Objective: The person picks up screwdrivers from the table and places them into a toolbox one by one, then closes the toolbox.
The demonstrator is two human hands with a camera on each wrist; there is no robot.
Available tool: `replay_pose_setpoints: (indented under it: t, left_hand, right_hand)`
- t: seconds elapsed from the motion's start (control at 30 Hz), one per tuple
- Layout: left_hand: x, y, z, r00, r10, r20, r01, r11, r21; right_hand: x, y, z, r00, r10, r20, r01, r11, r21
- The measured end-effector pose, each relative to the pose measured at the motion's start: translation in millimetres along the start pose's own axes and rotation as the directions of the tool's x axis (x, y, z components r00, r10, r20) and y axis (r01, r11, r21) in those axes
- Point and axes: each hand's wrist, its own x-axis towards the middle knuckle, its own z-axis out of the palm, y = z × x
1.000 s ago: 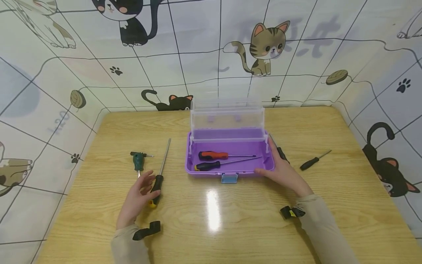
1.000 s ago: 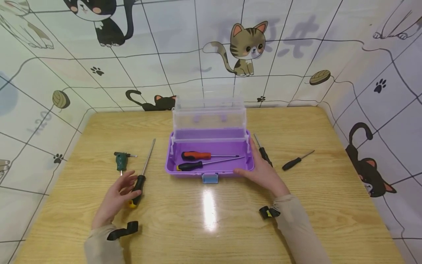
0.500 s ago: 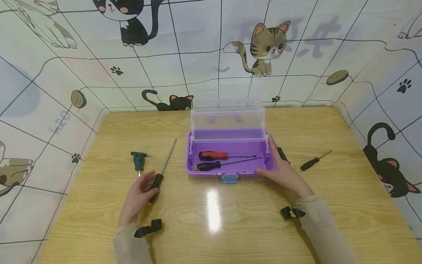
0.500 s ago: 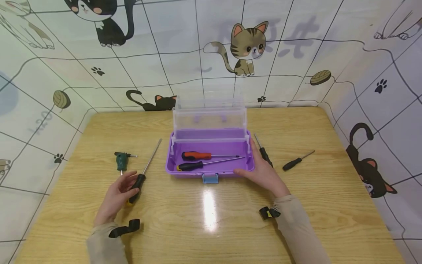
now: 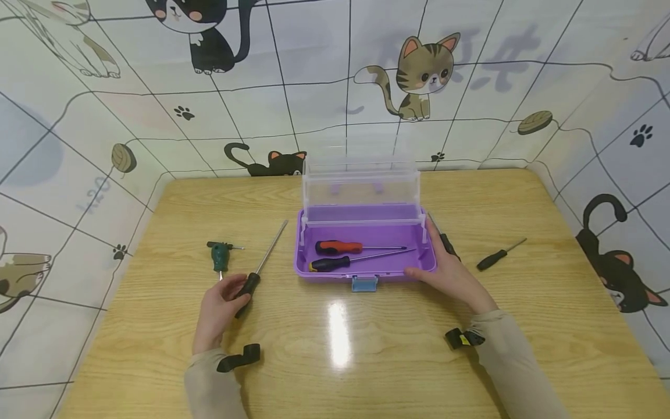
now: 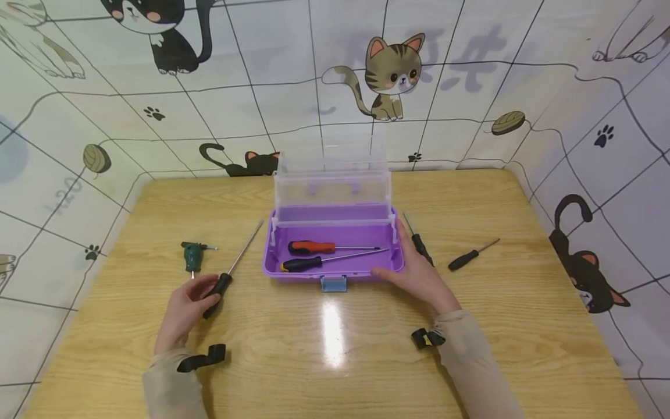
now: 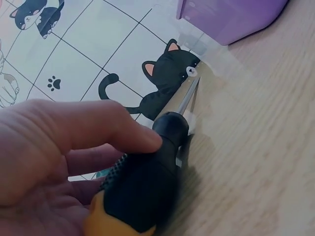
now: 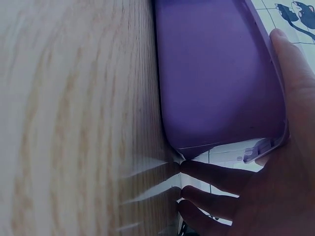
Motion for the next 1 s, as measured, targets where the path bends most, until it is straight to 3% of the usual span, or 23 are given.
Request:
replay_pose_setpoints:
  t: [0.23,0.63,0.77,1.0]
  left_hand:
    - [-1.7,-1.3,1.5,1.0,0.0,-0.01,-0.001,1.0,-0.021]
    - [-3.8,-1.2,8.7,0.996,0.087,-0.026,-0.084,0.991,0.1]
    - [-1.6,-0.8,12.2,0.992,0.103,-0.074,-0.095,0.99,0.108]
    - [1.9,-3.1,13.7,0.972,0.108,-0.208,-0.094,0.993,0.072]
  right_hand:
    - [1.0,0.7,0.4,1.0,0.005,0.004,-0.005,1.0,0.008]
    - [-0.3,-1.4,-0.5,1.0,0.023,-0.003,-0.023,1.0,0.002]
    - [-1.1,-1.7,-0.7,1.0,0.024,-0.002,-0.024,1.0,0.008]
    - [-0.9,1.0,1.8,1.0,0.017,-0.004,-0.017,1.0,0.012]
